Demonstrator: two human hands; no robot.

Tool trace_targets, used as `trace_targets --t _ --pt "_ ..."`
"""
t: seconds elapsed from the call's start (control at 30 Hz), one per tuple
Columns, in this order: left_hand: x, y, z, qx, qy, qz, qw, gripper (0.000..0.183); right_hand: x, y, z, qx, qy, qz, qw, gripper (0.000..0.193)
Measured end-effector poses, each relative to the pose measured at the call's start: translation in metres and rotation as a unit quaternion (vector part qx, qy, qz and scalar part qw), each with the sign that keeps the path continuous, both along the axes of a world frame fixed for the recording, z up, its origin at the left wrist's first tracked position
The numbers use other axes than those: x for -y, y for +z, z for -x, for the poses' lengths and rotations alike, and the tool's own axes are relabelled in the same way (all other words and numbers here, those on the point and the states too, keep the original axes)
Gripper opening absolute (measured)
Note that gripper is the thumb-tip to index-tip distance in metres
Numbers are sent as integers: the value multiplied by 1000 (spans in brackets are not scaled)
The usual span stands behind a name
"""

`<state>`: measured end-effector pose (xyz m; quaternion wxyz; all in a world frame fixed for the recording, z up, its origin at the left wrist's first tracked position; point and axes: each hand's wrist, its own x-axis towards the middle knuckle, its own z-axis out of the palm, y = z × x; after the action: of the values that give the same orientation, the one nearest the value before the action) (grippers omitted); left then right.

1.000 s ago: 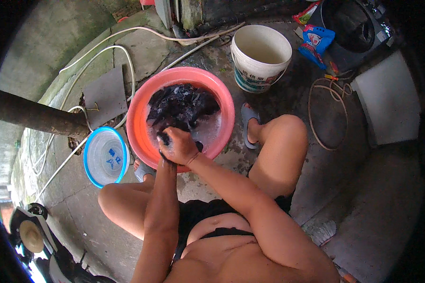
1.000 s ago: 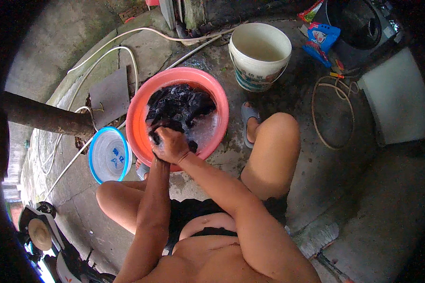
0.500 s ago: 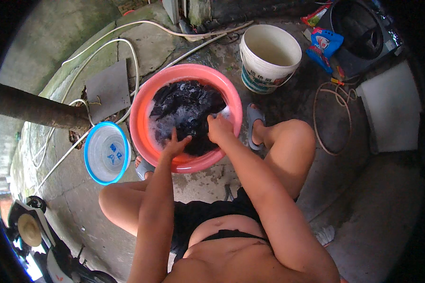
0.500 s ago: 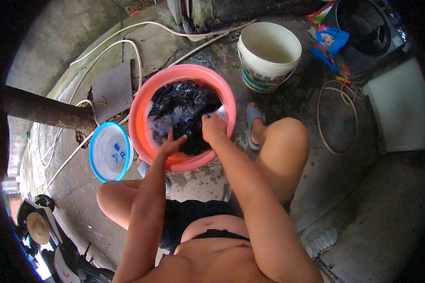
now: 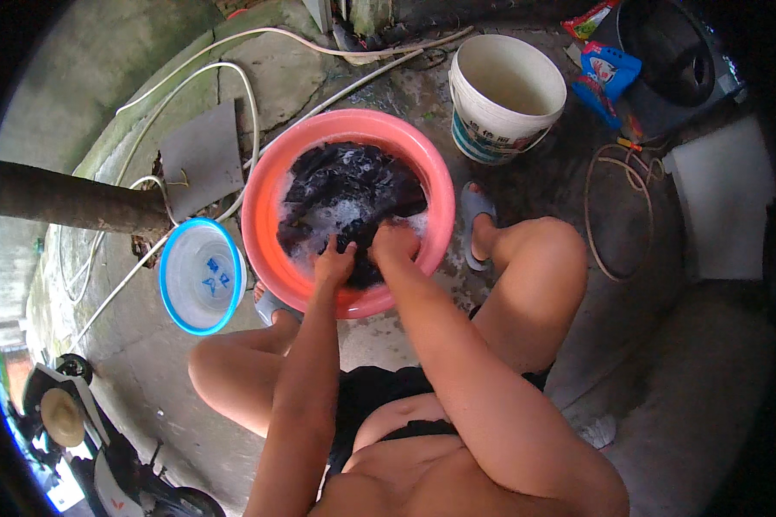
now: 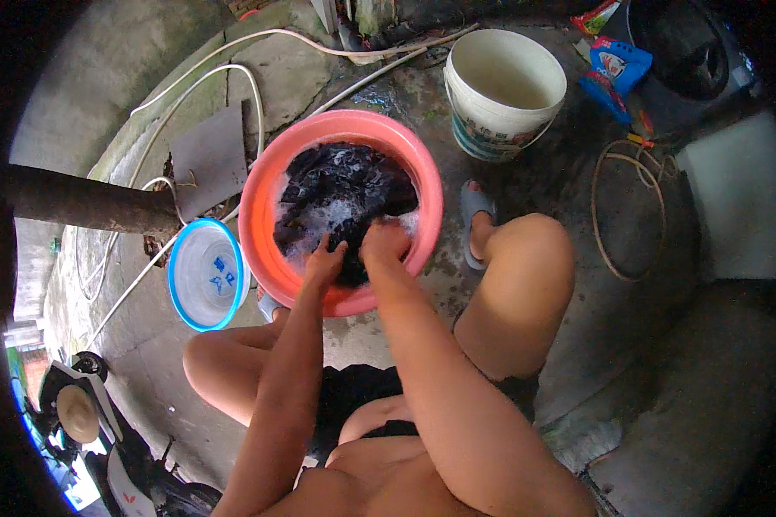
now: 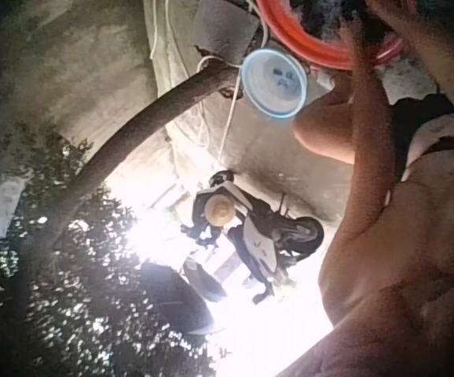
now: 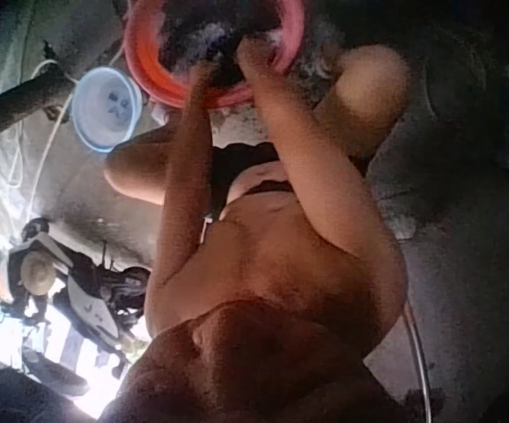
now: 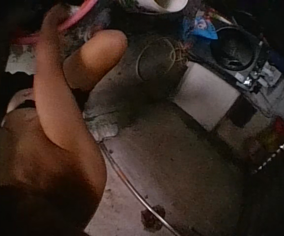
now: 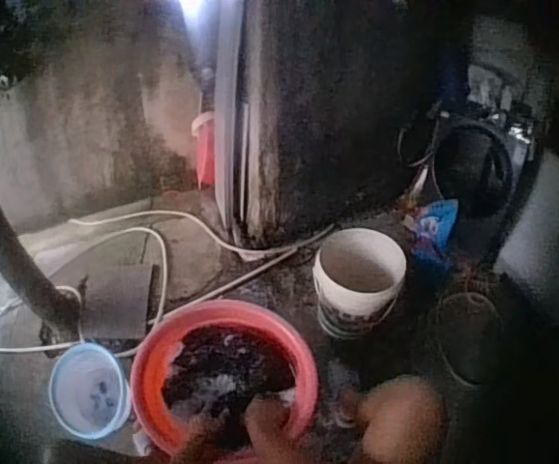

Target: The person washes dark clothes by hand in a pink basin filled with soapy water, scrubbing the fabric and dipping it into the water.

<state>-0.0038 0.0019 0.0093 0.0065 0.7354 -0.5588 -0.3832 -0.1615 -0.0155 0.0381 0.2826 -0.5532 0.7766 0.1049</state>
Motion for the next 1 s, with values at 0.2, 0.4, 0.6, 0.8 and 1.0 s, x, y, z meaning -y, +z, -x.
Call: trace_targets --t 0.2,0.4,0.6,0.8,1.0 --pt "13 -37 -5 -427 342 -63 835 94 -1 -9 -40 202 -381 98 897 51" --pt "1 -36 -57 -657 404 -142 621 73 -40 98 -76 388 24 290 875 50" --pt "-20 2 -59 -697 363 -113 608 65 -63 147 -84 426 111 375 816 40" --pt "0 38 -30 -626 418 -19 658 57 -57 117 -70 419 53 504 753 27" --pt "5 77 0 -562 431 5 706 47 -20 57 2 164 90 255 949 45"
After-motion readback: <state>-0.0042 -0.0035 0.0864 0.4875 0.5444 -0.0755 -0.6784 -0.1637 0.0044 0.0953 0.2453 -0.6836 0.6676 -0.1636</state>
